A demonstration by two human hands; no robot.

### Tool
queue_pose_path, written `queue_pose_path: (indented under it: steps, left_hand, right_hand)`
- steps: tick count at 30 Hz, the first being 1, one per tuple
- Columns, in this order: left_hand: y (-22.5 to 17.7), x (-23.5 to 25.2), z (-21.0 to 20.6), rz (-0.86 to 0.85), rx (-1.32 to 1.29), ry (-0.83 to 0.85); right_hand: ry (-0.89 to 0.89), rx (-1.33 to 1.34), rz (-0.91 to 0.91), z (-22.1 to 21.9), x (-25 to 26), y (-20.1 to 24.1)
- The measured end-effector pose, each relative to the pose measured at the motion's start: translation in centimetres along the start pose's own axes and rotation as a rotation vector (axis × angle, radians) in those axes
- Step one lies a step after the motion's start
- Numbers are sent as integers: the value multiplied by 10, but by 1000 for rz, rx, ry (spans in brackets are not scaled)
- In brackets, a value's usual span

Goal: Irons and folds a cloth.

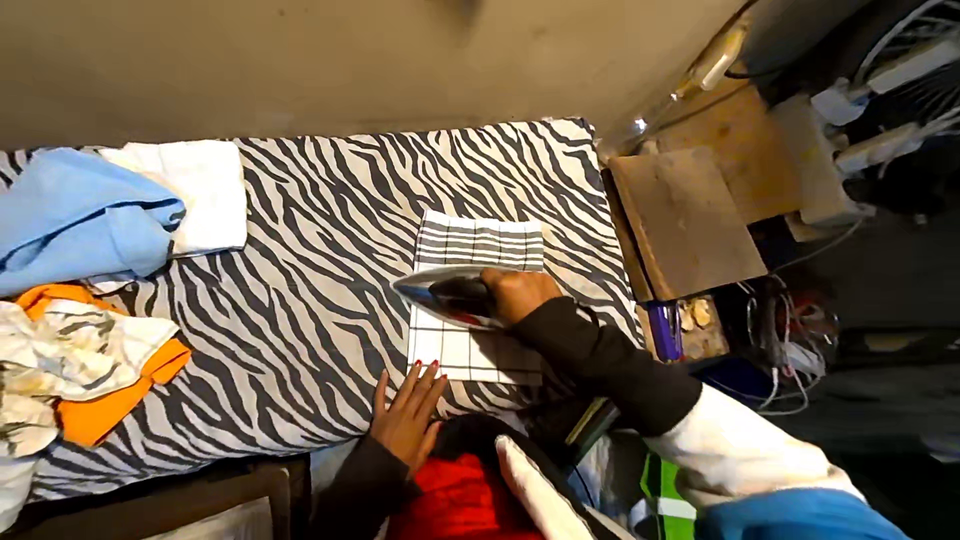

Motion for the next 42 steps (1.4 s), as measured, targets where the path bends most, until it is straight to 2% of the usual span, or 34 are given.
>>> queue_pose_path:
  steps: [3,7,10,14,17,19,22,24,26,30,32,34,37,39,42]
  left_hand:
    - [5,-2,-3,0,39,-87]
    - [12,0,15,43,-151,-190]
    - [22,-1,48,152,-207,-376]
    - [37,-3,87,253,-206,-477]
    - [43,5,97,290,-198,-450]
    - [43,12,96,296,-218,-425]
    - [43,19,86,350,-359,-344]
    - [43,21,75,434,-528,-236]
    - [45,25,66,539,-709,-73]
    - [51,57,61,743,-1092,179]
    - [60,80,58,750,-1332,241]
    - [71,105,47,652,-1556,246]
    - [83,139,29,455,-1908,198]
    - [79,157,25,503,-1899,134]
    - [59,170,27,765,-1747,75]
  right_hand:
    - [-37,-6,-59,34,53,2]
    - [-84,-8,-131,67,111,2]
    - [-38,-27,-69,69,101,2]
    - [-28,-26,105,20,32,4]
    - [79,0,154,-20,-27,5]
    - [87,20,169,-39,-60,-6]
    - [3,24,164,-58,-96,-27]
    - [-140,11,149,-65,-105,-44]
    - [-255,12,75,-61,-99,-58]
    - [-226,37,-133,-28,-53,-79]
    - [-231,47,-186,-12,-23,-88]
    - [-253,67,-222,7,6,-94]
    - [-194,134,-353,42,48,-102]
    - [-195,179,-458,56,62,-110]
    - [-168,251,-572,56,56,-117]
Point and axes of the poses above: each hand's wrist, its own x-axis towards the middle knuckle, its own z-axis out of the back of the hand, y = z × x, the point moved 2 cm from there along x, towards the middle knuckle, and after that the axes turned 1 degree about -z, right-handed, at the moved point
